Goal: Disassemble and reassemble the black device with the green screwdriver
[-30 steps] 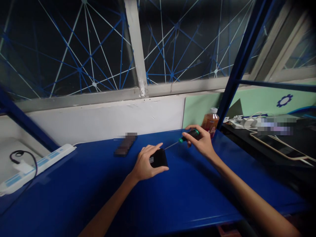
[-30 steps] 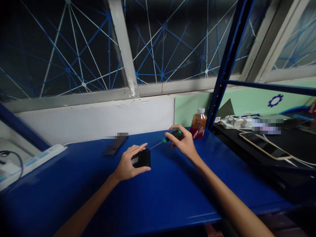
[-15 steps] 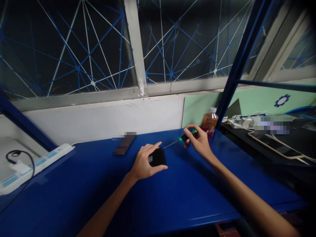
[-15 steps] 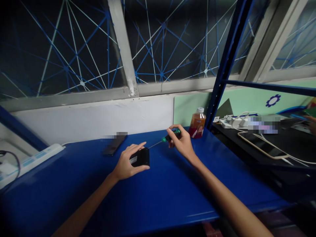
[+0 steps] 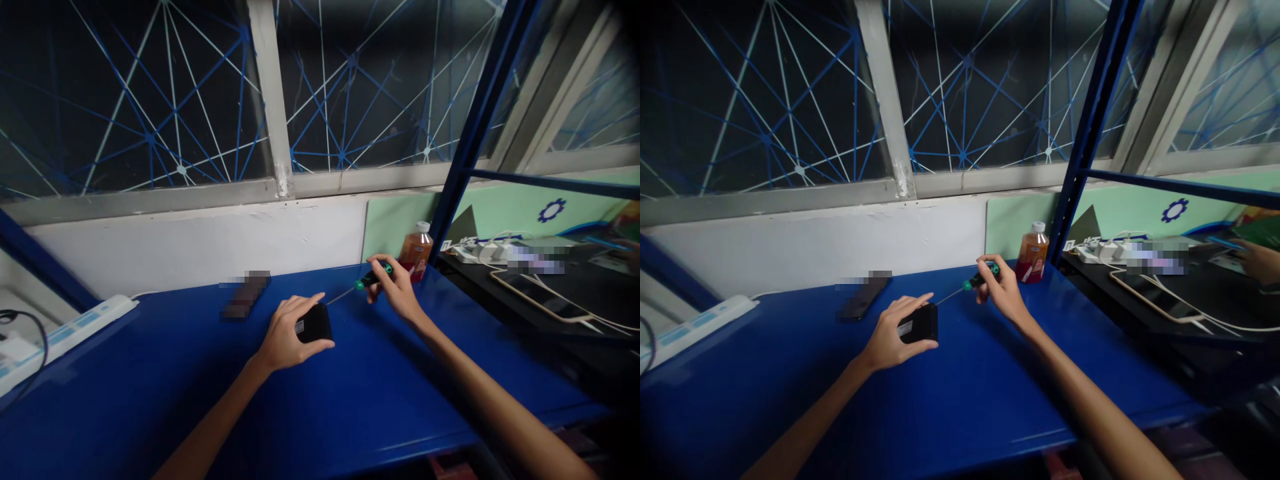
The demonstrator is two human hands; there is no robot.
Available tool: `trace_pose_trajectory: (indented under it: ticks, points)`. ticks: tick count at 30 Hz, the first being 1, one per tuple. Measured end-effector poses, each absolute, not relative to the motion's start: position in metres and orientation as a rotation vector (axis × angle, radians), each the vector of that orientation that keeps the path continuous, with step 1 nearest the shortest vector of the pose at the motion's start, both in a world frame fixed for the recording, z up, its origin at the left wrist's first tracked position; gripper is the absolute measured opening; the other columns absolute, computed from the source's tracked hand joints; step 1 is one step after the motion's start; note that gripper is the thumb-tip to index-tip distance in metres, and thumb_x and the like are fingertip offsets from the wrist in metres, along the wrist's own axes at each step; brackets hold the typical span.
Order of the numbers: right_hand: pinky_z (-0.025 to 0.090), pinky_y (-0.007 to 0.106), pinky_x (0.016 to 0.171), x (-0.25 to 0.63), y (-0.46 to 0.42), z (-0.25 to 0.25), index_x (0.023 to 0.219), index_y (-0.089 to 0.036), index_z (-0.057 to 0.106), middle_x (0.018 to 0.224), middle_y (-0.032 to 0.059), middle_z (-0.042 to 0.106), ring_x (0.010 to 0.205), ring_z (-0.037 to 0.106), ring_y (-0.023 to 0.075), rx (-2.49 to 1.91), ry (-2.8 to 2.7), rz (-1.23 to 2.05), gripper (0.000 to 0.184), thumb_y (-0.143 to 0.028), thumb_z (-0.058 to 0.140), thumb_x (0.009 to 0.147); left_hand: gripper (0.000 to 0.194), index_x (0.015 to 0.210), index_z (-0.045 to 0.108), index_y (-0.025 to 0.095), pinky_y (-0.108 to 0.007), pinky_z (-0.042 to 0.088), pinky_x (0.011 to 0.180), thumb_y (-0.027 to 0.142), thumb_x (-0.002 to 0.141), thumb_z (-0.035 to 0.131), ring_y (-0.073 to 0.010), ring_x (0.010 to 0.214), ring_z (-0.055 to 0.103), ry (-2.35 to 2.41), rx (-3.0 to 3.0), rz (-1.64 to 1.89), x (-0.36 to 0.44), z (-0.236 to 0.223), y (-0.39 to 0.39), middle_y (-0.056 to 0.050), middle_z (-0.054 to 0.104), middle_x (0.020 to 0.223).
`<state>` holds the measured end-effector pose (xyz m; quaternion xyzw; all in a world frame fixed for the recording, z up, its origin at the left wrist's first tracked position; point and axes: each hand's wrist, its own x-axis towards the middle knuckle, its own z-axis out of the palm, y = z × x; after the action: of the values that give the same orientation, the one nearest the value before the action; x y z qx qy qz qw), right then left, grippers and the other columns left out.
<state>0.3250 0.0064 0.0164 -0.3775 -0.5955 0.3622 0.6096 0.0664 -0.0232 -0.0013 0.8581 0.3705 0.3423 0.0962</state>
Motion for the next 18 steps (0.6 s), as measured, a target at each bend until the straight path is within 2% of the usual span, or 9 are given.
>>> trace_pose_trajectory:
  ticks: [3,4,7,10,12,16,18]
  points:
    - [0.049,0.026,0.041,0.3252,0.0068,0.0169,0.111,-0.022,0.048,0.085,0.0023,0.068,0.05,0.067,0.0161,-0.759,-1.397,0.975,0.033,-0.042,0.059,0.087,0.076,0.136,0.048,0.026,-0.05,0.042,0.093,0.053,0.069,0.076,-0.0293,0.103,0.058,1.115,2.544,1.013,0.0657,-0.0025,-0.0217,-0.009,0.064,0.117]
    - [0.049,0.026,0.041,0.3253,0.0066,0.0173,0.111,-0.023,0.047,0.085,0.0021,0.068,0.049,0.066,0.0159,-0.75,-1.407,0.988,0.034,-0.041,0.061,0.086,0.076,0.136,0.048,0.027,-0.05,0.042,0.093,0.052,0.069,0.076,-0.0292,0.103,0.059,1.12,2.544,1.011,0.0657,-0.0026,-0.0214,-0.009,0.064,0.116]
    - [0.045,0.023,0.038,0.3254,0.006,0.0175,0.107,-0.021,0.05,0.059,-0.0057,0.06,0.038,0.06,0.0136,-0.844,-1.411,0.861,0.033,-0.04,0.065,0.085,0.076,0.136,0.048,0.027,-0.049,0.043,0.091,0.052,0.069,0.076,-0.0292,0.102,0.059,1.121,2.541,1.005,0.0664,-0.0023,-0.021,-0.009,0.064,0.116]
    - [0.041,0.021,0.034,0.3249,0.0052,0.0158,0.102,-0.02,0.053,0.052,-0.007,0.056,0.035,0.055,0.0118,-0.917,-1.406,0.751,0.031,-0.04,0.067,0.083,0.075,0.135,0.048,0.028,-0.05,0.043,0.09,0.052,0.069,0.076,-0.0296,0.103,0.058,1.107,2.544,1.007,0.0666,-0.0016,-0.0212,-0.009,0.064,0.116]
    - [0.044,0.022,0.038,0.3241,0.0045,0.0151,0.105,-0.021,0.053,0.055,-0.0059,0.057,0.039,0.057,0.0117,-0.89,-1.401,0.755,0.028,-0.041,0.061,0.087,0.074,0.135,0.049,0.028,-0.05,0.043,0.09,0.052,0.07,0.075,-0.0293,0.103,0.058,1.1,2.547,1.011,0.0663,-0.0012,-0.0211,-0.009,0.064,0.116]
    - [0.048,0.024,0.042,0.3226,0.0033,0.017,0.11,-0.022,0.047,0.081,0.0005,0.066,0.05,0.063,0.013,-0.744,-1.41,0.852,0.032,-0.041,0.061,0.087,0.072,0.134,0.05,0.027,-0.048,0.044,0.087,0.052,0.071,0.074,-0.0288,0.101,0.058,1.081,2.549,1.027,0.0664,-0.0003,-0.0204,-0.009,0.064,0.115]
    - [0.047,0.024,0.041,0.3229,0.0032,0.018,0.109,-0.022,0.048,0.074,-0.0018,0.064,0.045,0.061,0.0124,-0.777,-1.41,0.822,0.035,-0.04,0.065,0.085,0.072,0.134,0.05,0.027,-0.049,0.044,0.087,0.052,0.071,0.074,-0.0288,0.101,0.058,1.073,2.549,1.025,0.0669,0.0003,-0.0202,-0.009,0.064,0.115]
